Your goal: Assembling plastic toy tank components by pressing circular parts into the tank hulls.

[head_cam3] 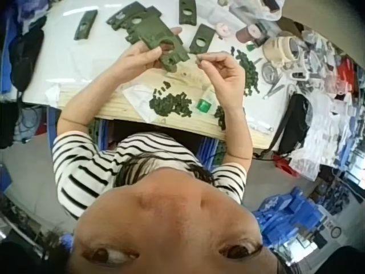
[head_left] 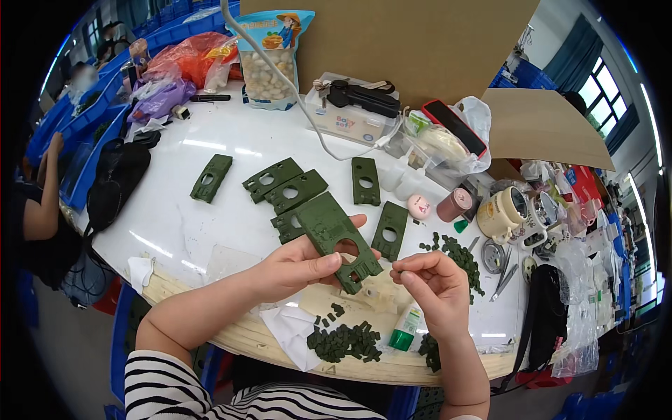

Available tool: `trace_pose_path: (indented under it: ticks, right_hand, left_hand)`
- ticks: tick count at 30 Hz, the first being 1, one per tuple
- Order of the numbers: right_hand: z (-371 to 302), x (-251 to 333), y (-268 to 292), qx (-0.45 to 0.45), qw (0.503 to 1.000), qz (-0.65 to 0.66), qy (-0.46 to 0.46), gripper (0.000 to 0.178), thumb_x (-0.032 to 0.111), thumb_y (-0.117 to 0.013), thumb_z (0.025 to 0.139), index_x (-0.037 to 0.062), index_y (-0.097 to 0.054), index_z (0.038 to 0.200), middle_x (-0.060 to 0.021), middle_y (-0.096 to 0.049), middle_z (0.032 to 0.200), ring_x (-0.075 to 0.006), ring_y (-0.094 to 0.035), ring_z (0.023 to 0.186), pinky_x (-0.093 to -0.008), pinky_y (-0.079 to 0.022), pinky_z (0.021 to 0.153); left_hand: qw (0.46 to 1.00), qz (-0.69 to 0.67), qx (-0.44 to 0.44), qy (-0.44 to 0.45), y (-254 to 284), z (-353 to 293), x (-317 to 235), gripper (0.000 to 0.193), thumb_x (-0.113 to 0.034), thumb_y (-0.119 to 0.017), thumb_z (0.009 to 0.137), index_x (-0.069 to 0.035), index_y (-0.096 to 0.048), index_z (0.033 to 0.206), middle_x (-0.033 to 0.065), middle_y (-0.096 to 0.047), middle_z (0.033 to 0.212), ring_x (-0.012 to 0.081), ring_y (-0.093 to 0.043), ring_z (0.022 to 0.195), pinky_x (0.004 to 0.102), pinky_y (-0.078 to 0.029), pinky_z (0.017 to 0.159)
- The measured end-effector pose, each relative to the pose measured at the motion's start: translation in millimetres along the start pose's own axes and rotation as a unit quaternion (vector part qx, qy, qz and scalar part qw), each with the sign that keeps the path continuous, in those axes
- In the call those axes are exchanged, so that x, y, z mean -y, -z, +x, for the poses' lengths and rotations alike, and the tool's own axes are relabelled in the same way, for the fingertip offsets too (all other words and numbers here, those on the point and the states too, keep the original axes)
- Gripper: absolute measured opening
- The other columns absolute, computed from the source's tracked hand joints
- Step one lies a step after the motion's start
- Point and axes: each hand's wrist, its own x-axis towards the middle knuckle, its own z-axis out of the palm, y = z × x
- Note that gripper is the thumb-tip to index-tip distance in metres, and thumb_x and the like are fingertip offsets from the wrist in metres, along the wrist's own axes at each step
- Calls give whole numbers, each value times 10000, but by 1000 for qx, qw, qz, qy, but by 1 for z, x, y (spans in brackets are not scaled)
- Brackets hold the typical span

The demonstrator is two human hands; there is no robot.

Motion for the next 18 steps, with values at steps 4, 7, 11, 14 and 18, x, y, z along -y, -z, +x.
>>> trace_pose_path:
  ticks: [4,7,11,14,18]
  right_hand:
    - [-5,6,5,6,1000,15,-8,83,-61,-581,906,-50,-579,988,-158,-675,1010,-142,-662,965,-288,-547,865]
    - [-1,5,4,9,1000,2,-1,97,-34,-600,910,-49,-607,1006,-131,-680,976,-137,-663,921,-280,-546,841]
    - [6,2,1,15,999,-29,0,192,-22,-617,908,-52,-651,1095,-90,-674,948,-133,-661,871,-270,-551,799]
    - [0,5,3,0,999,-32,-29,256,-10,-632,905,-39,-633,1159,-90,-687,979,-125,-660,897,-259,-533,811]
    - [0,4,5,-26,999,-39,9,203,-55,-649,875,-41,-649,1078,-99,-690,929,-144,-680,854,-261,-545,777]
  left_hand:
    - [1000,16,-13,14,-8,9,-1,781,-399,-540,969,-94,-116,1549,205,-451,1411,266,-521,1215,458,-460,965]
    - [1000,5,3,3,-6,2,-2,725,-329,-502,1004,-113,-82,1555,180,-444,1420,246,-466,1296,407,-435,1018]
    - [1000,-1,-2,-13,-3,-4,0,719,-325,-501,1001,-109,-95,1553,205,-427,1436,262,-476,1284,433,-436,1020]
    - [1000,0,-4,3,-5,0,0,701,-307,-498,1006,-104,-109,1552,183,-433,1437,247,-480,1277,413,-434,1022]
    - [1000,2,21,12,2,9,-2,712,-288,-488,1017,-96,-63,1554,136,-467,1419,212,-467,1290,370,-424,1022]
